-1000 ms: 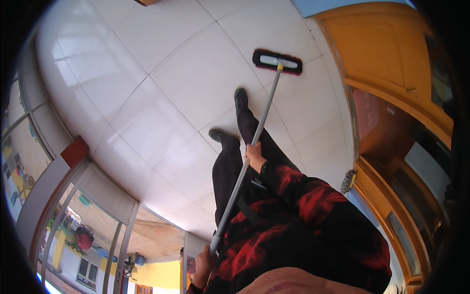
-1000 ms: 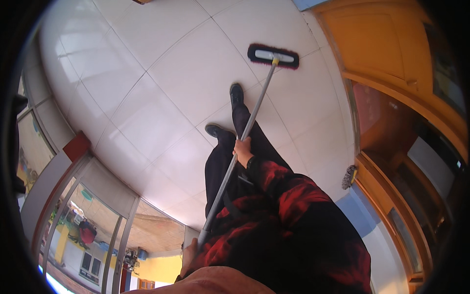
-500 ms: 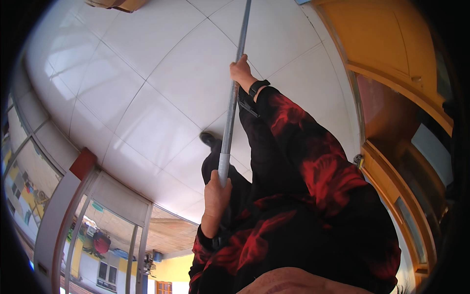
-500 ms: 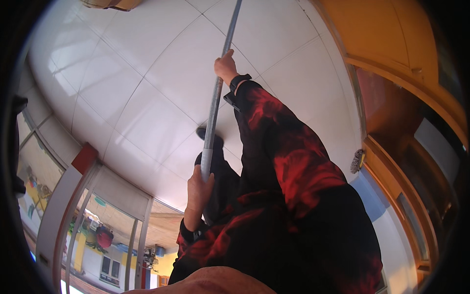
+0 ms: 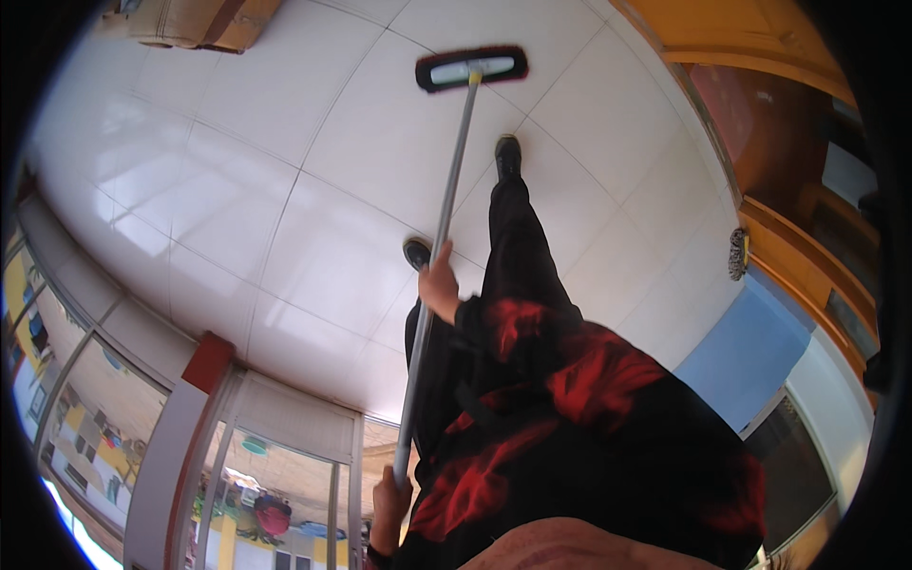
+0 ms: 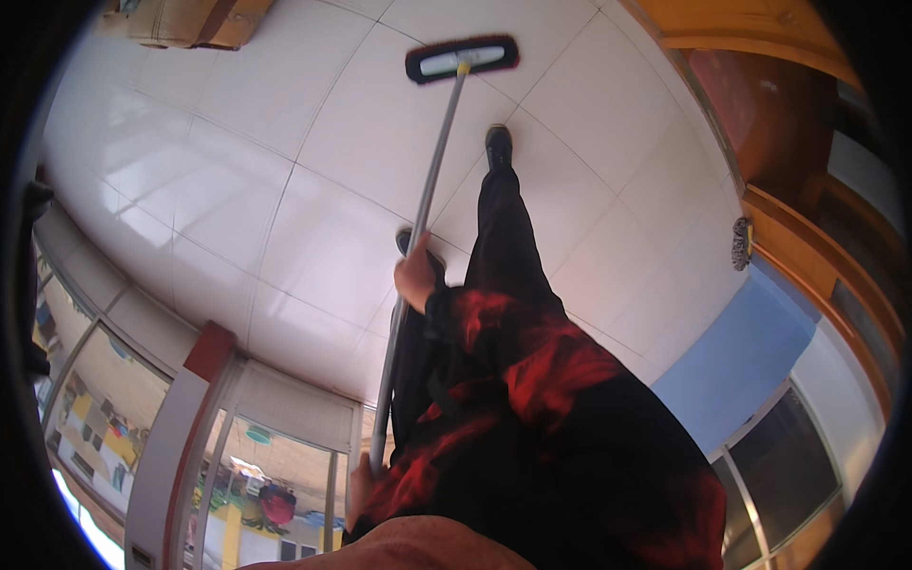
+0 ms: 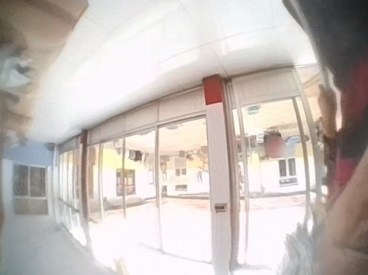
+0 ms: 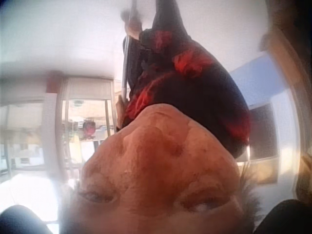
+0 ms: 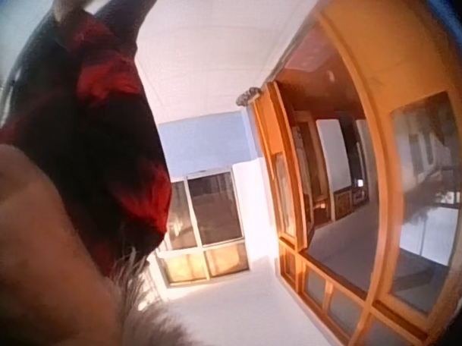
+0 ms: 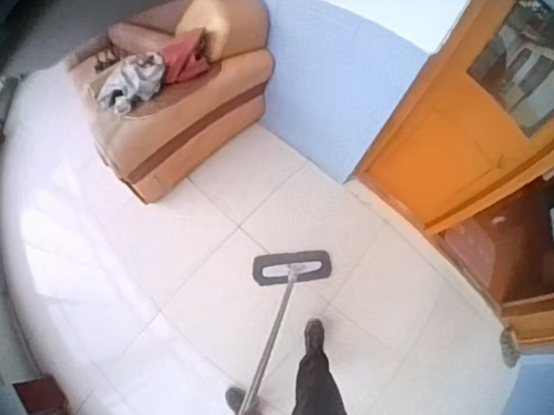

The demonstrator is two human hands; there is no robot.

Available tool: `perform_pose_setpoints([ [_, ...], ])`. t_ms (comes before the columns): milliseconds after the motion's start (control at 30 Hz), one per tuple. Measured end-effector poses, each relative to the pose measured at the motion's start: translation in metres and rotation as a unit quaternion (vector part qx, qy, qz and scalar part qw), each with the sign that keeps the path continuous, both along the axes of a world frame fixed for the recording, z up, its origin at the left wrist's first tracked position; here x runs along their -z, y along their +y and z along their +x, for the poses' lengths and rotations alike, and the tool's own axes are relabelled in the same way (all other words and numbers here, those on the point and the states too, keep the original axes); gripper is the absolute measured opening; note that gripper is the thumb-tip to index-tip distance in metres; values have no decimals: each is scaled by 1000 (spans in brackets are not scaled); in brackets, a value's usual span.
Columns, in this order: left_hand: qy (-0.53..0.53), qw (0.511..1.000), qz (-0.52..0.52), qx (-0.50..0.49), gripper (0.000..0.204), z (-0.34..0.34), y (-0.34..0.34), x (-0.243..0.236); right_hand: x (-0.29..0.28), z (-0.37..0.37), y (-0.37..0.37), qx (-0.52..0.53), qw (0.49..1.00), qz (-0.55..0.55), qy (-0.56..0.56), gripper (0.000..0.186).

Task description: The person sweeps a tiled floor using a long-handled broom, moving back and forth across the room. They briefly pause to adjust the broom head before continuing to sweep toward a doorway.

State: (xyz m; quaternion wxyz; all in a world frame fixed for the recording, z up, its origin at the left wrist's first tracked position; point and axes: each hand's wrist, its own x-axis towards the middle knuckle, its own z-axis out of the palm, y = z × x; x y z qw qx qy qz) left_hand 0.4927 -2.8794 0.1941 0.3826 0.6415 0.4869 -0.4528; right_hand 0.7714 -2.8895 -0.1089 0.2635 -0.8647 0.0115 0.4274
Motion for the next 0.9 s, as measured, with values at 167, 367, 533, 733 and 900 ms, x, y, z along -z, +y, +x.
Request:
perform_pose_setpoints([
  [167,65,997,10,50,26,-81,2,-48,-17,-93,-43,16,1000,8,25,85],
  [367,-24,987,101,125,25,-5,36,1,34,-11,-19,116,990,71,-27,82],
  [533,-150,968,103,172,30,187,64,79,56,174,0,207,975,71,-44,81],
  [733,-232,953,49,191,24,409,45,163,62,374,-28,140,987,18,-75,82],
  [900,-184,963,43,193,28,418,10,158,111,395,-59,-263,957,-89,-88,76],
])
